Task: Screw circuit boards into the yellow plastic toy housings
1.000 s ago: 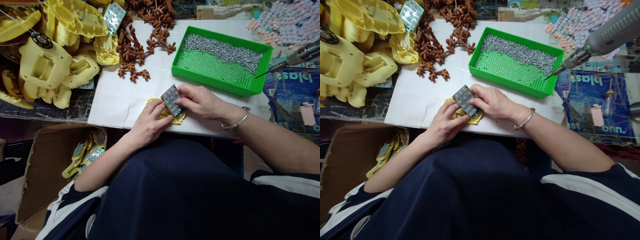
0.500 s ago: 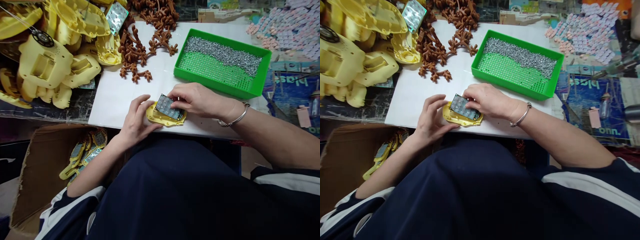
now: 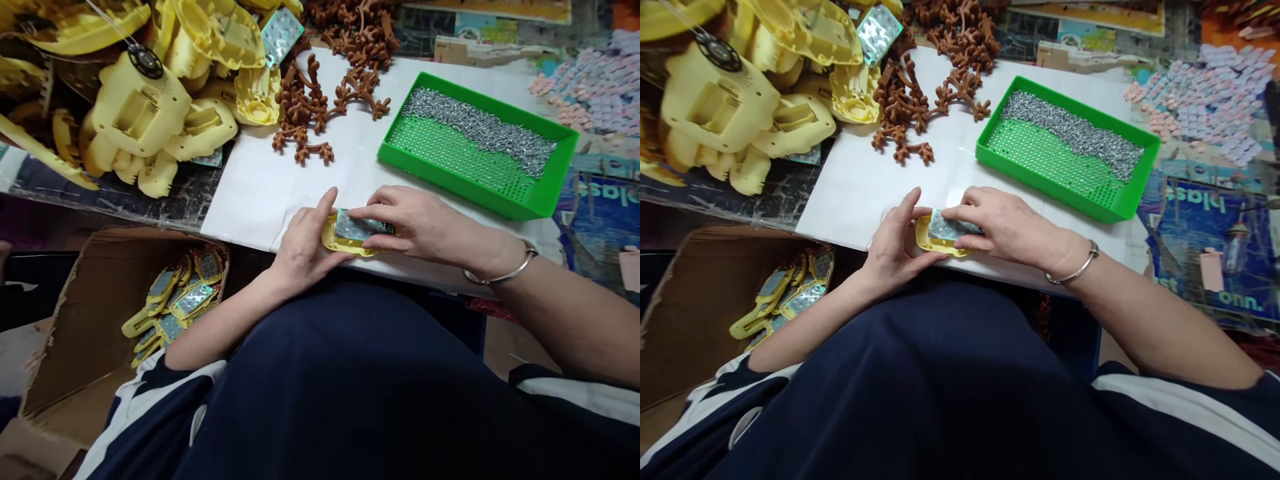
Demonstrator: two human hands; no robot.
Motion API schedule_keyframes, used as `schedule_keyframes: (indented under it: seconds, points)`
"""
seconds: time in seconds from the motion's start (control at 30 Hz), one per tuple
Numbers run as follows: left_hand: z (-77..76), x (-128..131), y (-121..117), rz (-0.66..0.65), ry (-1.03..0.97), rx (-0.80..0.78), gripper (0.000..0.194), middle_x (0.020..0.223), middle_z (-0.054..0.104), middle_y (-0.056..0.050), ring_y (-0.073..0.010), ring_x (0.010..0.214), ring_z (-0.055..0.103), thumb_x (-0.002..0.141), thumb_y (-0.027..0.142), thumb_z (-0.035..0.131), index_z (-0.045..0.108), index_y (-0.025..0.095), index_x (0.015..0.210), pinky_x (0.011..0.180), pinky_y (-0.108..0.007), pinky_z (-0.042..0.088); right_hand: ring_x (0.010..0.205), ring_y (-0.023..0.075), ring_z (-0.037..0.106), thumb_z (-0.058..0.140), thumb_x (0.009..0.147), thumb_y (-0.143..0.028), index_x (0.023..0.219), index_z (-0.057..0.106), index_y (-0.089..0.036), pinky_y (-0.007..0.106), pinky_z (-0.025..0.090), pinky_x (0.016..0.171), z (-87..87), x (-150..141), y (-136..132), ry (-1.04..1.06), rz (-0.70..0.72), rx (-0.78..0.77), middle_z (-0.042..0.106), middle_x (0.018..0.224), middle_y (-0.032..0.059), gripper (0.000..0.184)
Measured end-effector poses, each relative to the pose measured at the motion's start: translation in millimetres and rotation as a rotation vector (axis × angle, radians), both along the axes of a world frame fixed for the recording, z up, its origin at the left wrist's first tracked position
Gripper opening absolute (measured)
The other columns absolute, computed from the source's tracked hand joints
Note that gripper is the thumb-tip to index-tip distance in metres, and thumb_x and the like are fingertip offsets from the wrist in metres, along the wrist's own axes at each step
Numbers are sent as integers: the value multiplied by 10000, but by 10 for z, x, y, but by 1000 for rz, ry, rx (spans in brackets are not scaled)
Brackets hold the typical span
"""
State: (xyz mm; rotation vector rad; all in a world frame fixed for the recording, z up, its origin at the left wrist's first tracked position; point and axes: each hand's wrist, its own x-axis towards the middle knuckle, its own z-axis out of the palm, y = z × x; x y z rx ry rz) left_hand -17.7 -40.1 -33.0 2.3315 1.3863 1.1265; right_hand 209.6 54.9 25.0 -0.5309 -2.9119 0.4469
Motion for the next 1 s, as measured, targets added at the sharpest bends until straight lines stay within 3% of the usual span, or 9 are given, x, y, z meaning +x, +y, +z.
schedule_keyframes:
  seconds: [0.13, 0.37, 0.8, 1.0]
  points:
    - [-53, 3, 8, 1, -34, 19, 948, 1197, 687, -117, -227, 1023, 654, 931, 663, 578, 124, 203, 1625, 923, -368, 542, 861, 214, 618, 419, 1053, -460, 1271, 661, -151, 331, 505, 745, -112, 34, -63, 81, 3, 157, 692, 1012, 140, 450]
    - [-46, 2, -1, -3, -39, 0, 931, 1219, 679, -124, -227, 1053, 649, 950, 607, 595, 104, 207, 1633, 907, -382, 564, 786, 188, 585, 526, 1027, -351, 1156, 691, -174, 319, 486, 709, -163, 43, -124, 187, 81, 395, 755, 1020, 102, 274]
    - [-28, 0, -7, -4, -20, -21, 899, 1219, 676, -118, -230, 1037, 645, 962, 603, 575, 105, 230, 1630, 928, -395, 558, 790, 187, 536, 509, 1032, -323, 1123, 728, -179, 308, 459, 701, -80, -3, -198, 103, 26, 362, 731, 999, 104, 278]
    - [-47, -1, -6, -11, -17, 43, 865, 1198, 655, -124, -227, 1023, 621, 981, 562, 565, 120, 192, 1623, 915, -384, 540, 781, 191, 525, 497, 1036, -328, 1120, 730, -178, 311, 436, 684, -98, -6, -193, 98, 21, 338, 715, 962, 108, 289]
